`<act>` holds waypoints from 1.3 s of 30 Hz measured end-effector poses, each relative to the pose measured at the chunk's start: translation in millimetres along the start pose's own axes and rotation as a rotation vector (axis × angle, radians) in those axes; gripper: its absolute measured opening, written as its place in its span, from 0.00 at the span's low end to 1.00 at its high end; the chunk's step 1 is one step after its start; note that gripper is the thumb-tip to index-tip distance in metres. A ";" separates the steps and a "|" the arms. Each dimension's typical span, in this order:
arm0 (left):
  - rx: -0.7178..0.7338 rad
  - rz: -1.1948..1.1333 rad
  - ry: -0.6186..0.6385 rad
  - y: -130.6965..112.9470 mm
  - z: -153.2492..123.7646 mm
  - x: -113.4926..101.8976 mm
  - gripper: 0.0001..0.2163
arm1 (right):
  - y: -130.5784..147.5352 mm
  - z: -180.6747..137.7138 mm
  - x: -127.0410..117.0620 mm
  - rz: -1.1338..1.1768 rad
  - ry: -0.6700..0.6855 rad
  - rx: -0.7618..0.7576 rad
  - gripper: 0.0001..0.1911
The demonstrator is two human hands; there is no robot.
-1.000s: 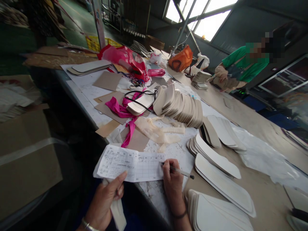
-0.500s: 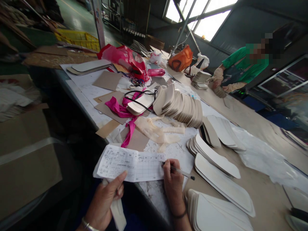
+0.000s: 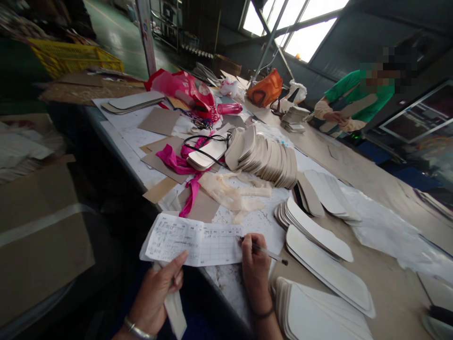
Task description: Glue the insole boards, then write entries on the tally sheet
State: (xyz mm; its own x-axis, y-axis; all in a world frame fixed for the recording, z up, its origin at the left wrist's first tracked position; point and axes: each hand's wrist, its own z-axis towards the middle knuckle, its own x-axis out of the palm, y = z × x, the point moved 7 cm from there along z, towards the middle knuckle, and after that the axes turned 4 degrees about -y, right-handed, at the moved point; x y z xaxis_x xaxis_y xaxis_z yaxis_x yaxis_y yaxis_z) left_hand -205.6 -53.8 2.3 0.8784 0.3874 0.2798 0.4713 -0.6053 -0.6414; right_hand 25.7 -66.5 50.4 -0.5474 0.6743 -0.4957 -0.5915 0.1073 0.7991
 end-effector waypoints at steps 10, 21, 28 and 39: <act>0.004 -0.129 0.105 -15.1 -11.5 0.4 0.24 | 14.3 3.4 -17.0 0.185 -0.136 -0.050 0.15; -0.036 -0.233 0.261 -38.6 -36.4 5.4 0.21 | 40.3 -1.9 -8.6 0.186 0.017 -0.073 0.11; -0.167 -0.353 0.313 -38.7 -50.9 8.0 0.21 | 44.7 -16.9 -13.4 0.299 0.065 0.004 0.12; -0.063 -0.267 0.440 -51.0 -85.0 27.9 0.16 | 30.2 -33.1 6.2 0.851 0.208 0.470 0.19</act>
State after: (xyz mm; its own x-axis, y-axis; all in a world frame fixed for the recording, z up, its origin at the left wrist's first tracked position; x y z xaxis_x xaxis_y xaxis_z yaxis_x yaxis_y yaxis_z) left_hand -198.4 -71.2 103.6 0.6704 0.2133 0.7107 0.6756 -0.5715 -0.4658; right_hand -15.1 -83.2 60.2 -0.8004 0.5240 0.2912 0.3163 -0.0435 0.9477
